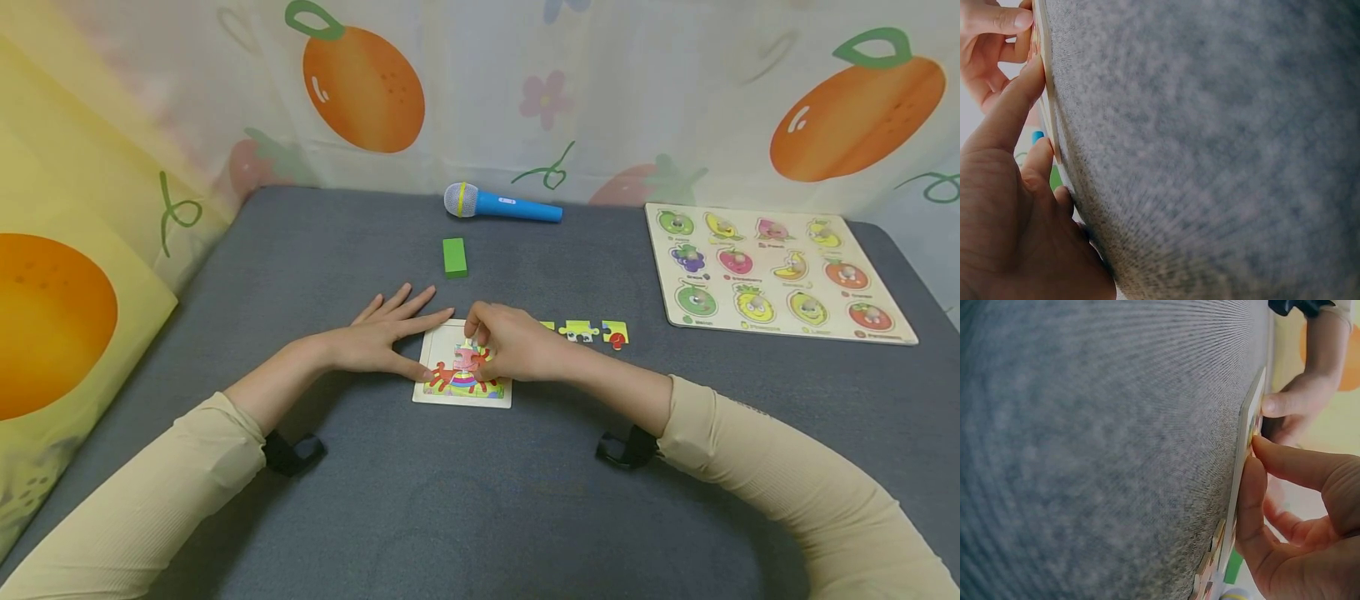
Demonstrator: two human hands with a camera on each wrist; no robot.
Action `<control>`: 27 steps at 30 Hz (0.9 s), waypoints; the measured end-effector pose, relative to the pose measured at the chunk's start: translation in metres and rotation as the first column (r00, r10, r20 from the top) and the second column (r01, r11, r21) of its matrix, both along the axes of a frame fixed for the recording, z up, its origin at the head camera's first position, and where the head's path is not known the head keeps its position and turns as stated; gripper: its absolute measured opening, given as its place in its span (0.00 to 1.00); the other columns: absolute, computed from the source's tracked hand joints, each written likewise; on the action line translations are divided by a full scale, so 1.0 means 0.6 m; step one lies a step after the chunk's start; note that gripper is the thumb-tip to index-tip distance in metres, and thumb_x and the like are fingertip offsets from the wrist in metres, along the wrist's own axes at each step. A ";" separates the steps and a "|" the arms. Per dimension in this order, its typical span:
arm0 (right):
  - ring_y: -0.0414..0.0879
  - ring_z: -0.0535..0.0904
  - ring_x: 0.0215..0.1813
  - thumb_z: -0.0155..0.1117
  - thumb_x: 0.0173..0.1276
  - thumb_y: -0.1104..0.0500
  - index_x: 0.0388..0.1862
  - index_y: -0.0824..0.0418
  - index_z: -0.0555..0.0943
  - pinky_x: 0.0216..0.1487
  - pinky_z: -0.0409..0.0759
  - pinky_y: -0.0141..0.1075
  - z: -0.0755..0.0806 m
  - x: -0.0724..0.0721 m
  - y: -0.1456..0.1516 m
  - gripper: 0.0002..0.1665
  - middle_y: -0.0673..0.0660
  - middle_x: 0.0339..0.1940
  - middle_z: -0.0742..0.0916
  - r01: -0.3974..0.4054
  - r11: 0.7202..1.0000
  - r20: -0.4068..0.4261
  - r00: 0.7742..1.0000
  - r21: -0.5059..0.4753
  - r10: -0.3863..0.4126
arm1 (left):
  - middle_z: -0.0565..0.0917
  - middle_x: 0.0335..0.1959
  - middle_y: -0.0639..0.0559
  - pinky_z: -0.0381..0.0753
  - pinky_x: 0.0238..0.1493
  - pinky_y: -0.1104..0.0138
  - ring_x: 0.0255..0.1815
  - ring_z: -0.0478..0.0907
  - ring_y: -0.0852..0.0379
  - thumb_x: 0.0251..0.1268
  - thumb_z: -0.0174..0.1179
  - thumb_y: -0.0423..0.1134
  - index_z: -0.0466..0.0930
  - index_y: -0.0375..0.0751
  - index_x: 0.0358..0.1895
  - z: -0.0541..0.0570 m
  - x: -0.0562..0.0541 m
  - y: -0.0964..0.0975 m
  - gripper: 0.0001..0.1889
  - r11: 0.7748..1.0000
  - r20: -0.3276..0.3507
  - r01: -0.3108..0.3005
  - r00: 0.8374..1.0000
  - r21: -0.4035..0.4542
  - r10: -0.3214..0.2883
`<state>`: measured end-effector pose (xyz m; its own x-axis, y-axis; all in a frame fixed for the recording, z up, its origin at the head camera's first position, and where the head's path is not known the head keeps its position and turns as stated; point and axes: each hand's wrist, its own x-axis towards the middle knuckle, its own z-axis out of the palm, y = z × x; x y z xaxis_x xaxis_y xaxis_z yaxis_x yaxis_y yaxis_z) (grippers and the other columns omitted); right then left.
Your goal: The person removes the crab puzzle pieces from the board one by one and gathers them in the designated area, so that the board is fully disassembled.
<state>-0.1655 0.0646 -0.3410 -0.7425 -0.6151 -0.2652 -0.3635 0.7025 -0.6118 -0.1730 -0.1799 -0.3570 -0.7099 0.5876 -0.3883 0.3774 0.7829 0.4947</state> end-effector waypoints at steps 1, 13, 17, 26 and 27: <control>0.46 0.75 0.41 0.77 0.55 0.61 0.52 0.60 0.74 0.40 0.72 0.32 0.000 0.000 0.000 0.28 0.56 0.43 0.81 0.002 1.000 0.001 1.000 -0.002 -0.002 | 0.32 0.84 0.52 0.22 0.77 0.37 0.83 0.21 0.41 0.60 0.64 0.60 0.47 0.63 0.80 0.000 0.000 0.000 0.47 1.000 0.000 0.000 1.000 0.000 0.000; 0.44 0.74 0.34 0.74 0.60 0.60 0.51 0.59 0.74 0.34 0.73 0.29 -0.002 0.001 0.000 0.23 0.55 0.42 0.82 0.037 0.999 0.018 0.999 -0.035 -0.037 | 0.32 0.84 0.52 0.22 0.77 0.37 0.83 0.21 0.41 0.60 0.64 0.60 0.47 0.64 0.80 -0.001 0.000 0.000 0.47 1.000 0.000 -0.001 1.000 0.001 0.001; 0.43 0.76 0.33 0.70 0.65 0.59 0.49 0.59 0.74 0.33 0.74 0.28 -0.004 0.000 0.001 0.18 0.55 0.42 0.82 0.042 0.997 0.011 0.999 -0.064 -0.041 | 0.32 0.84 0.52 0.22 0.77 0.37 0.83 0.21 0.40 0.60 0.64 0.60 0.47 0.64 0.80 -0.001 -0.001 0.000 0.47 1.000 0.002 -0.002 1.000 0.001 0.002; 0.41 0.77 0.27 0.60 0.71 0.63 0.49 0.60 0.72 0.28 0.76 0.28 -0.003 0.003 0.004 0.10 0.55 0.36 0.82 0.072 0.985 0.100 0.993 -0.159 -0.057 | 0.32 0.84 0.52 0.22 0.77 0.37 0.83 0.21 0.41 0.60 0.64 0.61 0.46 0.65 0.79 0.000 0.000 0.000 0.47 1.000 0.007 -0.007 1.000 -0.001 0.007; 0.41 0.78 0.27 0.59 0.72 0.63 0.49 0.60 0.72 0.28 0.77 0.29 -0.002 0.004 0.004 0.10 0.55 0.35 0.82 0.077 0.983 0.115 0.992 -0.166 -0.058 | 0.32 0.84 0.53 0.22 0.77 0.37 0.83 0.21 0.41 0.60 0.64 0.61 0.46 0.65 0.79 0.000 0.000 0.000 0.47 1.000 0.007 -0.007 1.000 -0.001 0.007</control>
